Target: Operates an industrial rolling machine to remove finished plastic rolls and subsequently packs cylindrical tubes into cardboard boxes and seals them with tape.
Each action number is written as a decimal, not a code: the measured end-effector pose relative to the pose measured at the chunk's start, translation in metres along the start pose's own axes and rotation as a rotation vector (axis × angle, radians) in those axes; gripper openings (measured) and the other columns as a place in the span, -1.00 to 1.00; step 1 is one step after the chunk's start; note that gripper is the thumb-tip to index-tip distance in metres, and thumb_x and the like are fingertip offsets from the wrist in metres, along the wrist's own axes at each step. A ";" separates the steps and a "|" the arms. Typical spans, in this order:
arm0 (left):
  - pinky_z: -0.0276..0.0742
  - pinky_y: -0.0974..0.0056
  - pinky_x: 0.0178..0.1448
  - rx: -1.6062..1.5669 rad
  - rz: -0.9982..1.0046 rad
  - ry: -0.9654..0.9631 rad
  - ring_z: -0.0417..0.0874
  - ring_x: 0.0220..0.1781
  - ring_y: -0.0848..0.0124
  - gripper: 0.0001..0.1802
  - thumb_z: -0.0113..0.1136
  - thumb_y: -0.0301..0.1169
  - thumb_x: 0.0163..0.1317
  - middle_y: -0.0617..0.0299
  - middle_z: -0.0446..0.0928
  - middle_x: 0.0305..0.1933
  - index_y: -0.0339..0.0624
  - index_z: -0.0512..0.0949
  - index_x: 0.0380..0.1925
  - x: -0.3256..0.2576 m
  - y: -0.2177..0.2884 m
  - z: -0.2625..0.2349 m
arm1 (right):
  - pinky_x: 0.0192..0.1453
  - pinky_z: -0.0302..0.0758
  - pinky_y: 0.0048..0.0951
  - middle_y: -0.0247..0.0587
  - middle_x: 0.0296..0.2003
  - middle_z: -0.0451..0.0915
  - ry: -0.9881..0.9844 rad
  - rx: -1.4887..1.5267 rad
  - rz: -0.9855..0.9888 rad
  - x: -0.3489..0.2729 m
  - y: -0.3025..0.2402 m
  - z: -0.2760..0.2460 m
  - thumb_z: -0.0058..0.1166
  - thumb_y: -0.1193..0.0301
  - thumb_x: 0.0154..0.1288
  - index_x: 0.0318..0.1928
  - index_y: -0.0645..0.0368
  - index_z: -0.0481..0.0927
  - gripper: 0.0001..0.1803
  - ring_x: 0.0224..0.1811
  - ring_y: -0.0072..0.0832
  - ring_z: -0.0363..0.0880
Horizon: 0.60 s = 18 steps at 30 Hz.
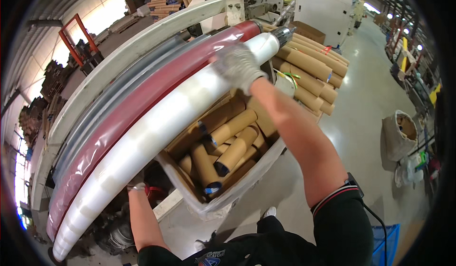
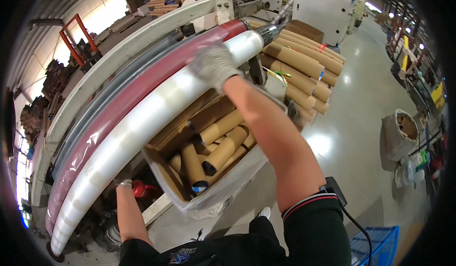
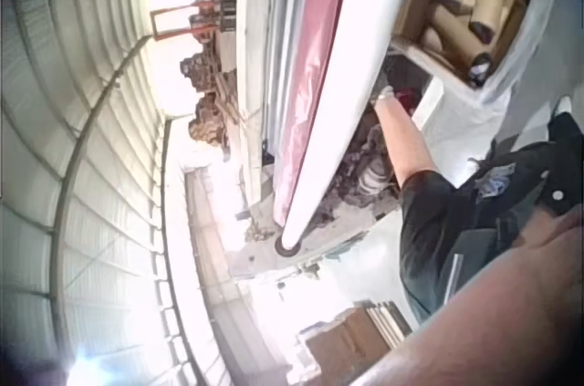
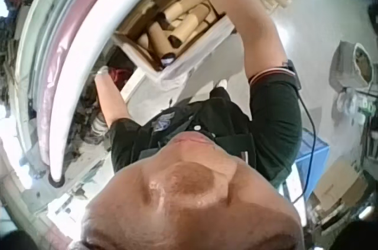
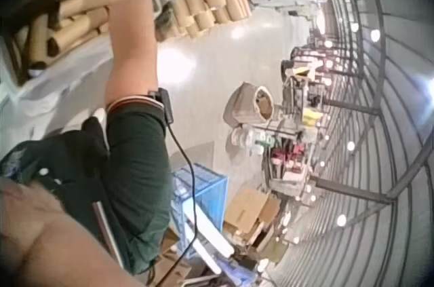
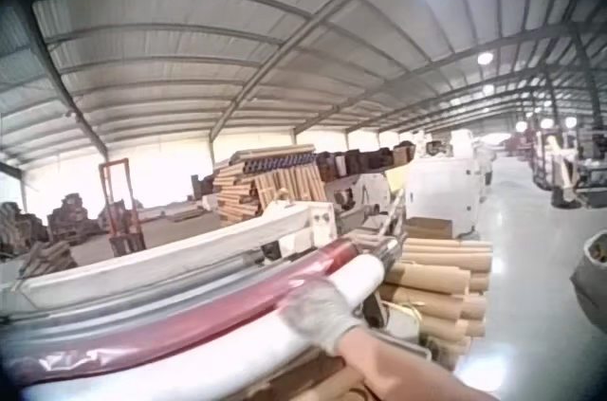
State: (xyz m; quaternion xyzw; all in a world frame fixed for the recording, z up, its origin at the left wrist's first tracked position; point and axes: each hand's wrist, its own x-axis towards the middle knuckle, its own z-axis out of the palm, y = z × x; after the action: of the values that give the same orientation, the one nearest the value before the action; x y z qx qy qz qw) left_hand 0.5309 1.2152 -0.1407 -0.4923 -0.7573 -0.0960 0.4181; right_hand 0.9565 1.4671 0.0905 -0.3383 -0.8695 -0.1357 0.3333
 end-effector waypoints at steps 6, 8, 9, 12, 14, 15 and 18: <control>0.37 0.03 0.19 -0.111 -0.457 -0.213 0.48 0.11 0.19 -0.53 0.02 -0.15 0.24 0.06 0.46 0.08 -0.17 0.41 0.07 0.060 0.044 -0.017 | 0.23 0.19 -0.09 -0.17 -0.11 0.50 -0.159 -0.051 0.066 0.014 0.081 0.011 0.14 -0.01 -0.04 -0.13 0.01 0.57 -0.50 0.03 -0.21 0.42; 0.38 0.02 0.18 -0.065 -0.492 -0.198 0.48 0.10 0.19 -0.54 0.03 -0.15 0.23 0.06 0.47 0.07 -0.17 0.43 0.05 0.077 0.072 -0.025 | 0.27 0.18 -0.11 -0.18 -0.04 0.43 -0.044 0.213 -0.517 -0.001 0.067 0.005 0.30 -0.11 -0.25 0.06 -0.03 0.45 -0.20 0.07 -0.20 0.38; 0.38 0.02 0.17 -0.047 -0.492 -0.178 0.49 0.10 0.18 -0.54 0.04 -0.14 0.22 0.05 0.47 0.06 -0.17 0.43 0.04 0.089 0.093 -0.027 | 0.26 0.19 -0.12 -0.18 -0.06 0.43 -0.145 0.226 -0.545 0.004 0.080 0.004 0.35 -0.05 -0.25 0.08 -0.04 0.42 -0.19 0.08 -0.22 0.37; 0.39 0.02 0.16 0.018 -0.478 -0.133 0.50 0.08 0.18 -0.55 0.05 -0.14 0.20 0.04 0.49 0.04 -0.17 0.46 0.01 0.110 0.168 -0.026 | 0.21 0.24 -0.16 -0.16 -0.07 0.43 -0.133 0.318 -0.558 0.010 0.129 0.015 0.40 0.09 -0.26 0.06 0.08 0.42 -0.21 0.03 -0.23 0.40; 0.39 0.02 0.15 0.067 -0.502 -0.088 0.50 0.07 0.18 -0.56 0.07 -0.14 0.19 0.03 0.49 0.03 -0.17 0.47 -0.02 0.100 0.204 -0.028 | 0.15 0.31 -0.20 -0.11 -0.10 0.43 -0.155 0.394 -0.616 0.019 0.142 0.010 0.42 0.15 -0.32 -0.01 0.20 0.43 -0.22 -0.03 -0.21 0.42; 0.39 0.01 0.15 0.114 -0.497 -0.075 0.51 0.07 0.17 -0.56 0.07 -0.14 0.19 0.03 0.50 0.02 -0.17 0.48 -0.03 0.101 0.227 -0.033 | 0.13 0.34 -0.21 -0.09 -0.14 0.44 -0.187 0.479 -0.613 0.020 0.169 0.014 0.42 0.19 -0.36 -0.04 0.21 0.44 -0.23 -0.04 -0.20 0.43; 0.40 0.01 0.14 0.203 -0.509 -0.012 0.52 0.06 0.17 -0.57 0.09 -0.13 0.17 0.02 0.51 0.00 -0.17 0.51 -0.06 0.113 0.301 -0.050 | 0.09 0.39 -0.16 -0.05 -0.15 0.49 0.054 0.537 -0.629 0.015 0.297 0.019 0.42 0.27 -0.48 -0.13 0.24 0.48 -0.27 -0.09 -0.13 0.48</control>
State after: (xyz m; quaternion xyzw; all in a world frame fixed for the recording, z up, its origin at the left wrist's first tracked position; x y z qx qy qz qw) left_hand 0.7872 1.4124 -0.1070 -0.2423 -0.8648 -0.1186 0.4235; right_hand 1.1405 1.7021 0.0895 0.0465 -0.9260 -0.0082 0.3746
